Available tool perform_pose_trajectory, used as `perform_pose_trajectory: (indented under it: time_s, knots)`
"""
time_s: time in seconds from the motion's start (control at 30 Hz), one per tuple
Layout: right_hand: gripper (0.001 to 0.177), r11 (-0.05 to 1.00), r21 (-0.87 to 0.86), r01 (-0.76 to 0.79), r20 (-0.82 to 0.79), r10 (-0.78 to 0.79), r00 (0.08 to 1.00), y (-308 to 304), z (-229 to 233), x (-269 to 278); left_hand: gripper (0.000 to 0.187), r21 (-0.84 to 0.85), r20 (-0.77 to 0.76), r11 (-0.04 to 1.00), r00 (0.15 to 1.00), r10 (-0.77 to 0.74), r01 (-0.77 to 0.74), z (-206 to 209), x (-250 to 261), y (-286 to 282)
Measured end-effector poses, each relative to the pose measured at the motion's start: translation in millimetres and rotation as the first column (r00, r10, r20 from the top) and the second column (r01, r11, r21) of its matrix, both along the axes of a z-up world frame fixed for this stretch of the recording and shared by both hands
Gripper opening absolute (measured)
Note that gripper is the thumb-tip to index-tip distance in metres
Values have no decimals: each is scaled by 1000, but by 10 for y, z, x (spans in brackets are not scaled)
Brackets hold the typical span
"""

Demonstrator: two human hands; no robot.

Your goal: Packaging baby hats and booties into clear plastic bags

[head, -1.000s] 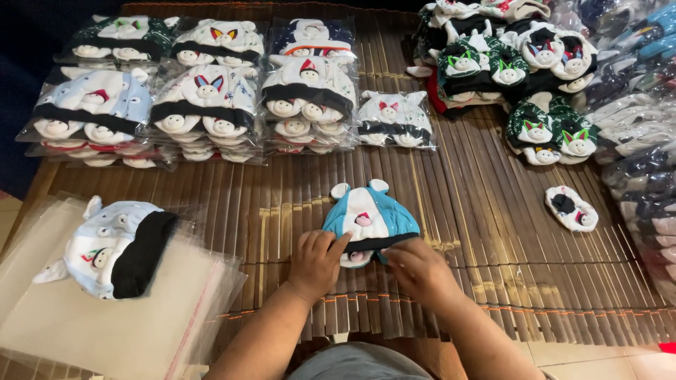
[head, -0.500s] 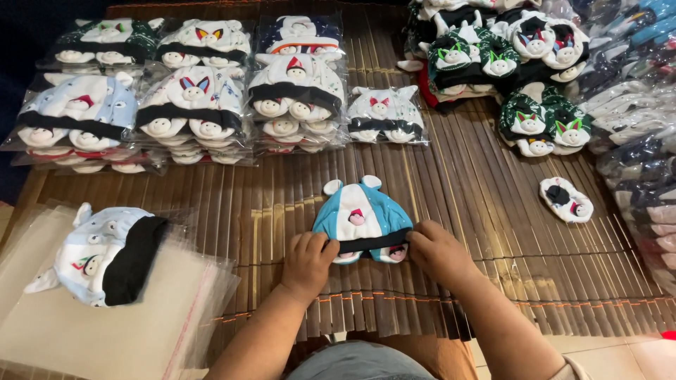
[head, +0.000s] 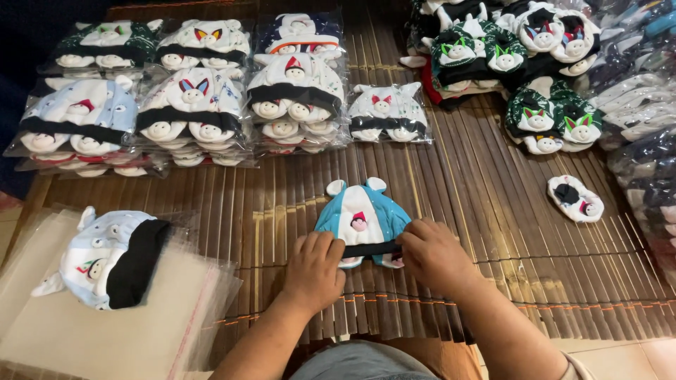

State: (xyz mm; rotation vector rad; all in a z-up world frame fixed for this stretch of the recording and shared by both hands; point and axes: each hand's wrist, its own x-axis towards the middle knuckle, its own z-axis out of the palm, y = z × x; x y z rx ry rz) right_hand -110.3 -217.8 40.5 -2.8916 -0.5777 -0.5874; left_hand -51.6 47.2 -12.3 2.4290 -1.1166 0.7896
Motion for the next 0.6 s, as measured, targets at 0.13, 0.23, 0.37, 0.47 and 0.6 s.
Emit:
perform_pose_trajectory:
  time_s: [0.13, 0.23, 0.37, 0.47, 0.6]
  knots:
    - [26, 974, 209, -85, -12, 90, 996, 288, 149, 40, 27, 33, -106, 993, 988, -111, 115, -21, -165, -47]
    - [32, 976, 204, -78, -11, 82, 997, 312, 14, 179, 18, 98, 0, 983, 988, -158, 157, -93, -229, -51]
    - [46, 992, 126, -23, -58, 31, 998, 280, -146, 301, 10, 130, 158, 991, 986, -50, 30, -38, -264, -41]
    - [48, 997, 74, -17, -30, 19, 999, 284, -242, 343, 11, 118, 222, 992, 972, -79, 54, -71, -249, -21]
    - [46, 999, 24, 28, -47, -27, 999, 289, -297, 378, 12, 116, 264, 992, 962, -71, 42, -107, -239, -11]
